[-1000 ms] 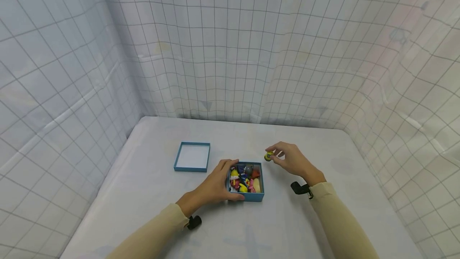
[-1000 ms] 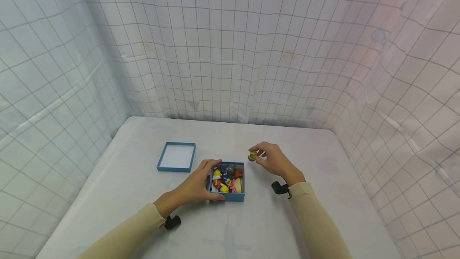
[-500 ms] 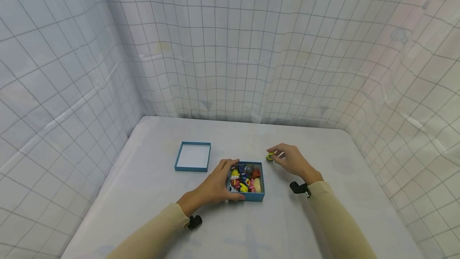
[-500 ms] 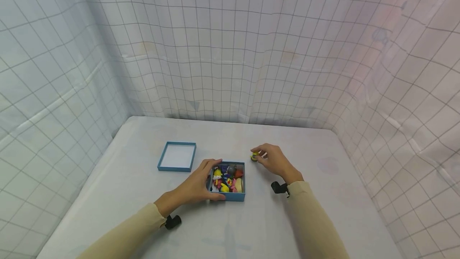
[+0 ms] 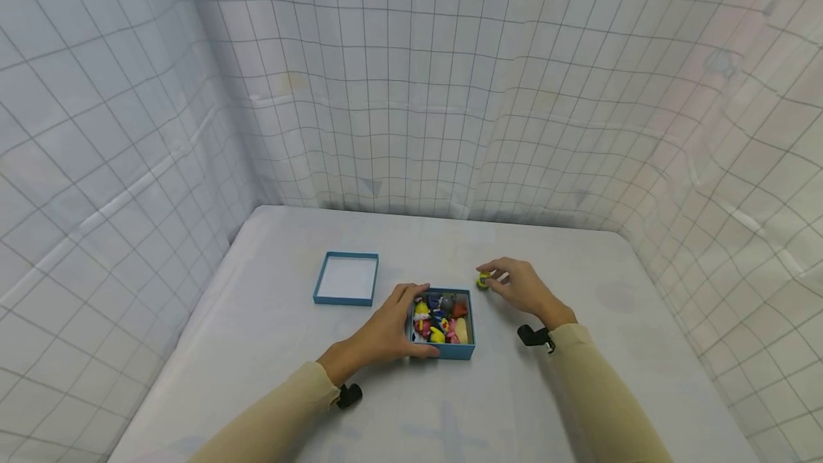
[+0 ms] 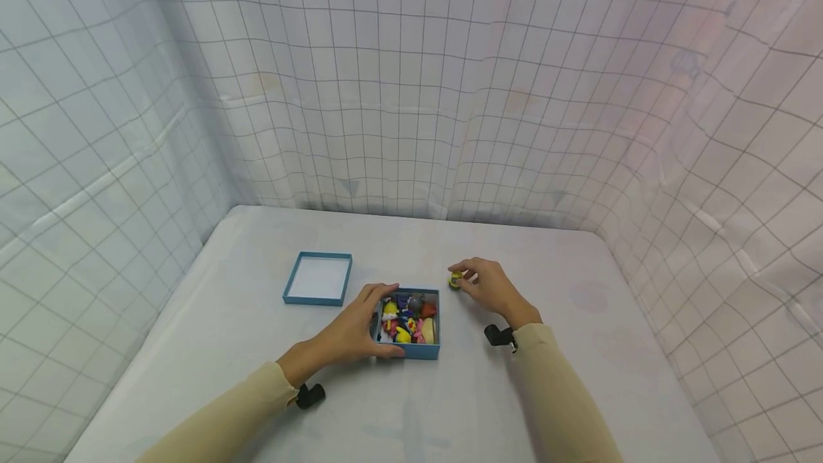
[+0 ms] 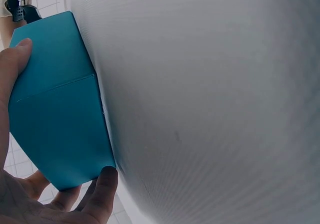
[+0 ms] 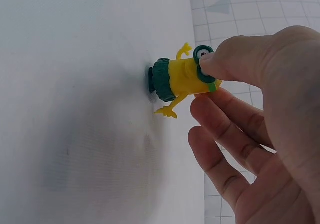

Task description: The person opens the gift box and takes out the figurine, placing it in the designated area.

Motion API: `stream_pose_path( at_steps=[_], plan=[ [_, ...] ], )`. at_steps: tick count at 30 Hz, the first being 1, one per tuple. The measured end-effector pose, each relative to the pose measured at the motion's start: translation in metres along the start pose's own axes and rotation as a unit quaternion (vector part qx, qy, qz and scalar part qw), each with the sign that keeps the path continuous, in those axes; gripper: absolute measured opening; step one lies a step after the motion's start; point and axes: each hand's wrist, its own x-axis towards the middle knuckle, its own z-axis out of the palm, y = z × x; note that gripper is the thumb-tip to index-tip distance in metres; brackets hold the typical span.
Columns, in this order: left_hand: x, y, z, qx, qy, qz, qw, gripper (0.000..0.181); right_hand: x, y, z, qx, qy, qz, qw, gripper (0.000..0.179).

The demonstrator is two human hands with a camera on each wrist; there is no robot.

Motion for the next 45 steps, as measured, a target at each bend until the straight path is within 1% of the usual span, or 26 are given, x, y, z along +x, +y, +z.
stream_pose_path(
  at_steps=[11, 23, 34, 41, 45],
  plan=[
    [0.000, 0.003, -0.001, -0.009, -0.002, 0.006, 0.9999, 0.121, -0.002, 0.004, 0.001, 0.001, -0.006, 0.006, 1.0000, 0.035],
    [0.001, 0.004, 0.001, -0.005, 0.002, 0.006, 1.0000, 0.122, -0.008, 0.002, -0.003, 0.005, -0.008, 0.013, 0.9999, 0.038],
    [0.000, 0.001, 0.004, -0.006, 0.002, 0.000, 1.0000, 0.122, -0.011, -0.006, -0.008, -0.011, 0.006, -0.005, 0.9999, 0.040],
    [0.000, 0.001, 0.002, -0.006, 0.000, 0.000, 1.0000, 0.123, -0.013, -0.013, -0.012, -0.017, 0.015, -0.029, 0.9993, 0.041],
    [0.000, 0.001, 0.001, -0.003, 0.000, -0.002, 1.0000, 0.123, -0.014, -0.021, -0.015, -0.019, 0.016, -0.039, 0.9989, 0.040]
  ],
)
